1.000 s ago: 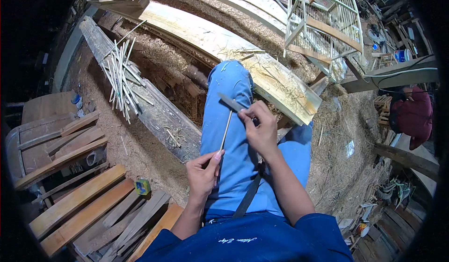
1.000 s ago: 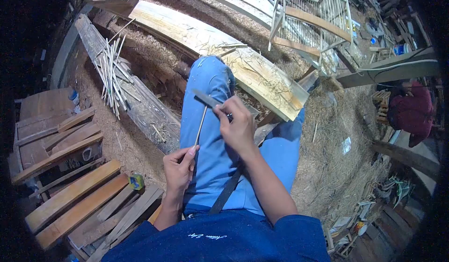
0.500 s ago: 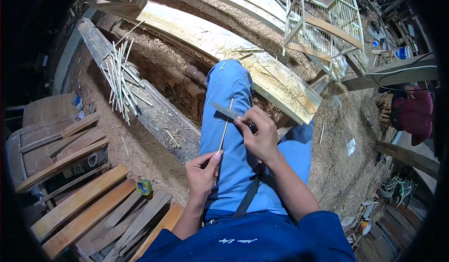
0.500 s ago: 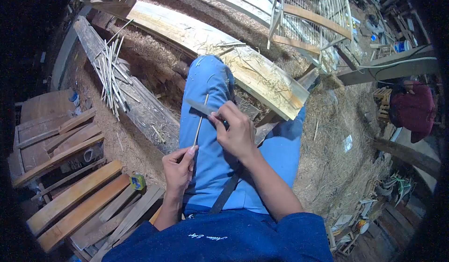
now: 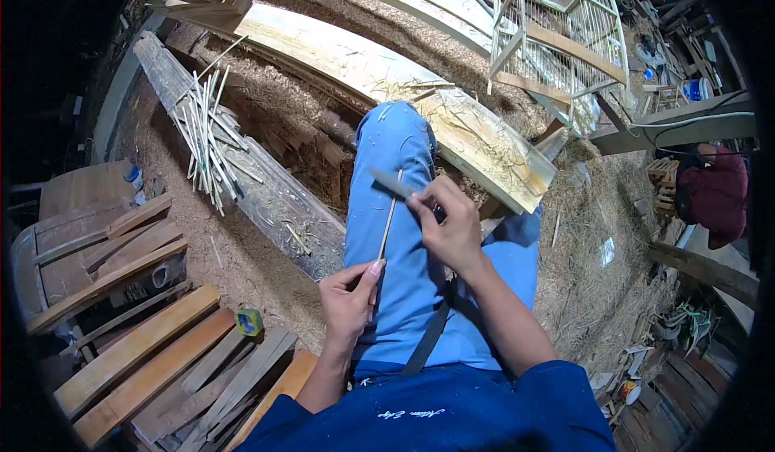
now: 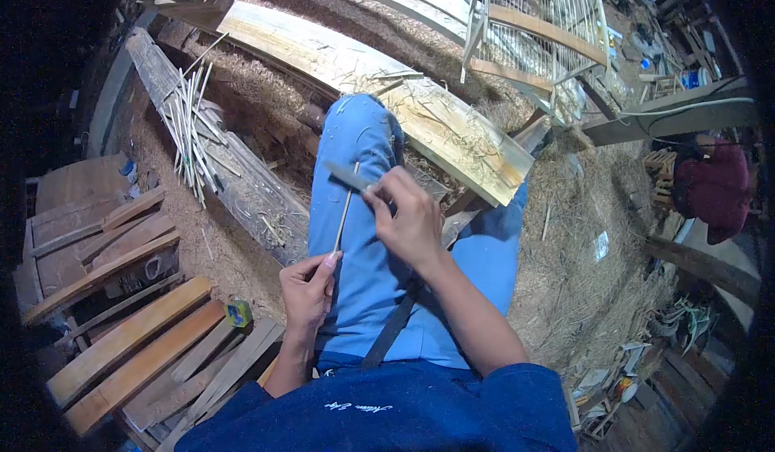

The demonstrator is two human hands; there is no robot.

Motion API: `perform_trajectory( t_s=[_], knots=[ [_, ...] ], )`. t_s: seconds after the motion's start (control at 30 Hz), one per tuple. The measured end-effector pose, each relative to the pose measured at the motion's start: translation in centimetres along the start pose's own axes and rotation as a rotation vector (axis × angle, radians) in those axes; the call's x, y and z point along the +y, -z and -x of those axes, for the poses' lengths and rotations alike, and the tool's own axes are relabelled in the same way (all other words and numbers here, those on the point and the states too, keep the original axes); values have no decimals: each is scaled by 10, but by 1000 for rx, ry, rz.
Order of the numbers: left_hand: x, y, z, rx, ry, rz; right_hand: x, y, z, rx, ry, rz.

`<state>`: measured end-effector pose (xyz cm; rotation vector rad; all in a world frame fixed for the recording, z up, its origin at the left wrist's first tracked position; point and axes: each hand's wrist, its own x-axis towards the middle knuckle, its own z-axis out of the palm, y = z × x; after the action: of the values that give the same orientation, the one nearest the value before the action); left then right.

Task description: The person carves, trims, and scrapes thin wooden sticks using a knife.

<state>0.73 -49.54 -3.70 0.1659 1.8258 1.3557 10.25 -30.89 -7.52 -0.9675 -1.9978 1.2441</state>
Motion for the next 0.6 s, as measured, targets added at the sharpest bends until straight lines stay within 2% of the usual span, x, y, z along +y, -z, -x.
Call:
perform_trajectory(
  t_s=[0.03,0.17,0.3,0.43,0.53,0.6],
  knots=[
    [1,1,0,1,-5,-23,-3,1,3,-24,76,6],
    [0,0,0,-6,19,-9,4,3,-6,-4,-45,22],
    [-6,5,-3,-21,-15,-7,-8,2,1,-52,64,-6],
    [0,1,-2,-30,28,21,-5,4,-7,-23,-39,-25],
    [-6,6,-3,-44,2,25,-5,3,-1,-75,48,8],
    [-1,4,-4,-38,24,9,-4,2,-4,-58,28,6]
  ],
)
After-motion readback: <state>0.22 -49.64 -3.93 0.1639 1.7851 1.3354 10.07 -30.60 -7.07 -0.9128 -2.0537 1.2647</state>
